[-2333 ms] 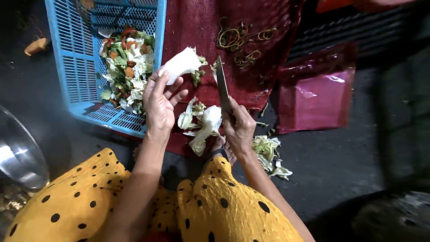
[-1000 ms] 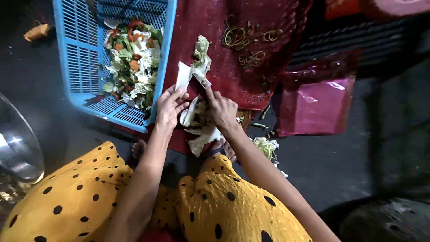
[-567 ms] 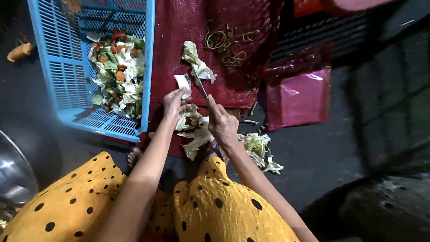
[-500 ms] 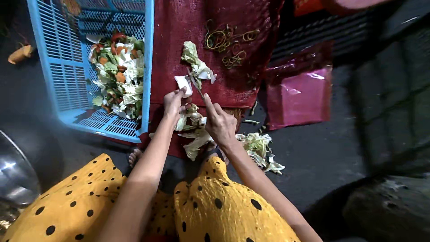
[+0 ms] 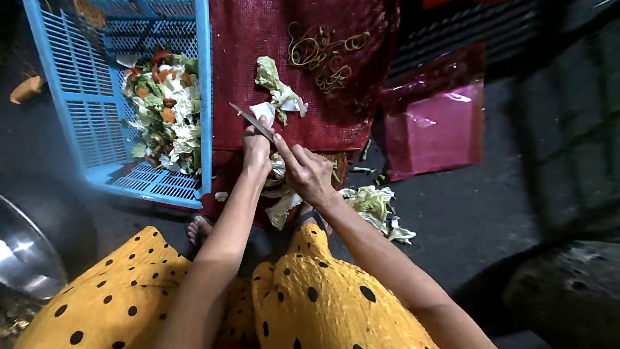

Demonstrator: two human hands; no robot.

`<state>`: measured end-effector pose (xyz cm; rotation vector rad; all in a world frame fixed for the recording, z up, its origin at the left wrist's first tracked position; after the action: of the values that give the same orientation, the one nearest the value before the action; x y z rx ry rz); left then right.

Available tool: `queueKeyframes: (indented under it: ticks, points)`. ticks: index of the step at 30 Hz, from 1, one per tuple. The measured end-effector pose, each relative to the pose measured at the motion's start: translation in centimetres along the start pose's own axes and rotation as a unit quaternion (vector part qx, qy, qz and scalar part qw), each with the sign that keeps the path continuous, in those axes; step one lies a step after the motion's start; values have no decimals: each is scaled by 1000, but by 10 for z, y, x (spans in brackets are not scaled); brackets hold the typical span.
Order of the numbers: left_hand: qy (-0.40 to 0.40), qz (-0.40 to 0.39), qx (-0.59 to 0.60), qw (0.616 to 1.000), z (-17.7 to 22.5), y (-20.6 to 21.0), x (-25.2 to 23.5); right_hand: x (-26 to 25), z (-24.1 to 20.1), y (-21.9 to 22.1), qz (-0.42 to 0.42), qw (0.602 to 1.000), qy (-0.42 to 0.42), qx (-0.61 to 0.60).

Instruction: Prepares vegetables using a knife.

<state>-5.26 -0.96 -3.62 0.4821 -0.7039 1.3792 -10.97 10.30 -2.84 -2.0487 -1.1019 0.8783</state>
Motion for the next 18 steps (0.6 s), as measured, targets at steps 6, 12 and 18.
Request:
queueKeyframes:
  ticks: [6, 12, 18]
  points:
    - [60, -12, -54, 997, -9, 7, 18, 11, 1, -16, 35, 998, 46, 10]
    - [141, -47, -175, 973, -31, 22, 40, 42, 5, -41, 67, 992, 93, 47]
    - [194, -113, -281, 933, -36, 29, 80, 54, 10, -57, 74, 989, 120, 49]
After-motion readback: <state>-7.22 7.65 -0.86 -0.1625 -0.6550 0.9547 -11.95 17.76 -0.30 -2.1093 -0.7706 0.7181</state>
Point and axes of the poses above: each hand's wrist, its own x-axis away from the middle knuckle, its own y-axis out of the palm, z = x × y, the point moved 4 cm from there along -x, towards the middle knuckle, and after that the axes turned 8 degrees about y, right-handed, at the moved point
